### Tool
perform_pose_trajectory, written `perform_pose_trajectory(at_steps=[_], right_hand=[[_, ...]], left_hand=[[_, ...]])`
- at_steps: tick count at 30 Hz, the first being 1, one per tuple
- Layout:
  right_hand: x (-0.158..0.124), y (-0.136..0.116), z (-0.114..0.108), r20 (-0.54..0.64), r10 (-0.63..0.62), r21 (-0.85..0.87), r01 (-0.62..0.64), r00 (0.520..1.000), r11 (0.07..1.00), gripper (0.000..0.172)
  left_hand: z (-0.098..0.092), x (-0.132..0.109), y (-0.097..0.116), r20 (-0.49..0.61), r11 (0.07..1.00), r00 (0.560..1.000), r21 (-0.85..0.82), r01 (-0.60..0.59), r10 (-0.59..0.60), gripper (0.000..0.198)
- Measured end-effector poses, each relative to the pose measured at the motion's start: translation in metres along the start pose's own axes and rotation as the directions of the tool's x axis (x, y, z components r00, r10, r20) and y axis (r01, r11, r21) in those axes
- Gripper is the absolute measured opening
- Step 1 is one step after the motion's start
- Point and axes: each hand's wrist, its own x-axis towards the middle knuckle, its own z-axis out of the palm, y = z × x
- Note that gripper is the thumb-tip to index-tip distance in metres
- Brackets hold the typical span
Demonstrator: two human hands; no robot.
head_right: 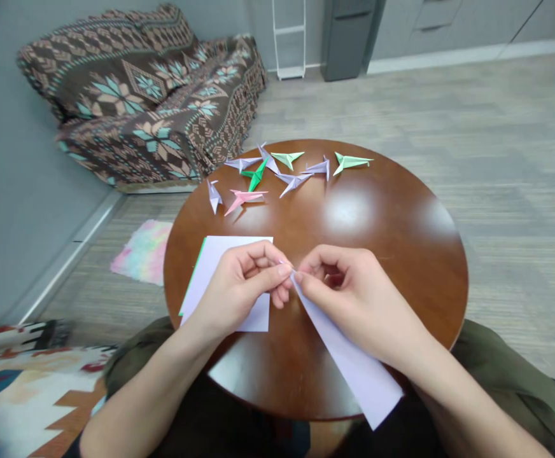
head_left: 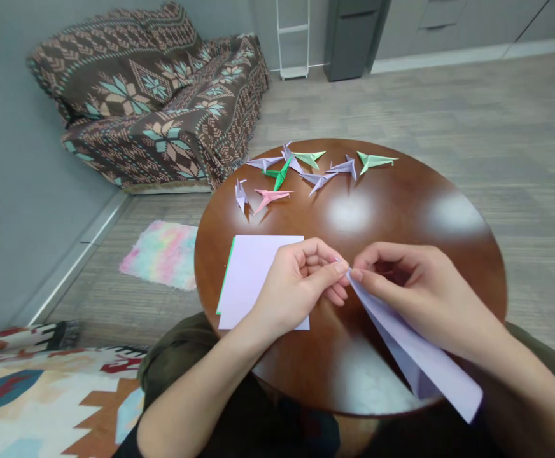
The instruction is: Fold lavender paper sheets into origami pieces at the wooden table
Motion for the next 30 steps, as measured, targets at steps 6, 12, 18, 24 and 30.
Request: perform_pose_trajectory(at_steps=[6, 12, 18, 24, 30], right_hand=[[0.004, 0.002, -0.001, 0.026, 0.014, 0.055, -0.016, 1.000, 0.998, 0.020], [0.006, 0.004, 0.000, 0.031, 0.036, 0.072, -0.038, 0.999, 0.997, 0.020], [0.005, 0.006, 0.001, 0.023, 0.056, 0.068, -0.058, 0.998, 0.996, 0.018], [0.006, 0.006, 0.001, -0.004, 0.061, 0.093, -0.061, 0.998, 0.994, 0.021], [0.007, 0.008, 0.003, -0.001, 0.071, 0.133, -0.070, 0.997, 0.989, 0.018]], left_hand=[[0.001, 0.001, -0.001, -0.032, 0.999, 0.999, -0.035, -0.041, 0.040, 0.032], [0.000, 0.002, -0.002, -0.056, 0.998, 0.997, -0.027, -0.061, 0.059, 0.030], [-0.008, 0.005, 0.000, -0.126, 0.993, 0.985, -0.021, -0.119, 0.115, 0.022], [-0.005, 0.005, 0.001, -0.051, 0.999, 0.998, -0.009, -0.034, 0.033, 0.029], [-0.001, 0.005, 0.000, -0.046, 0.999, 0.999, -0.028, -0.021, 0.020, 0.031]])
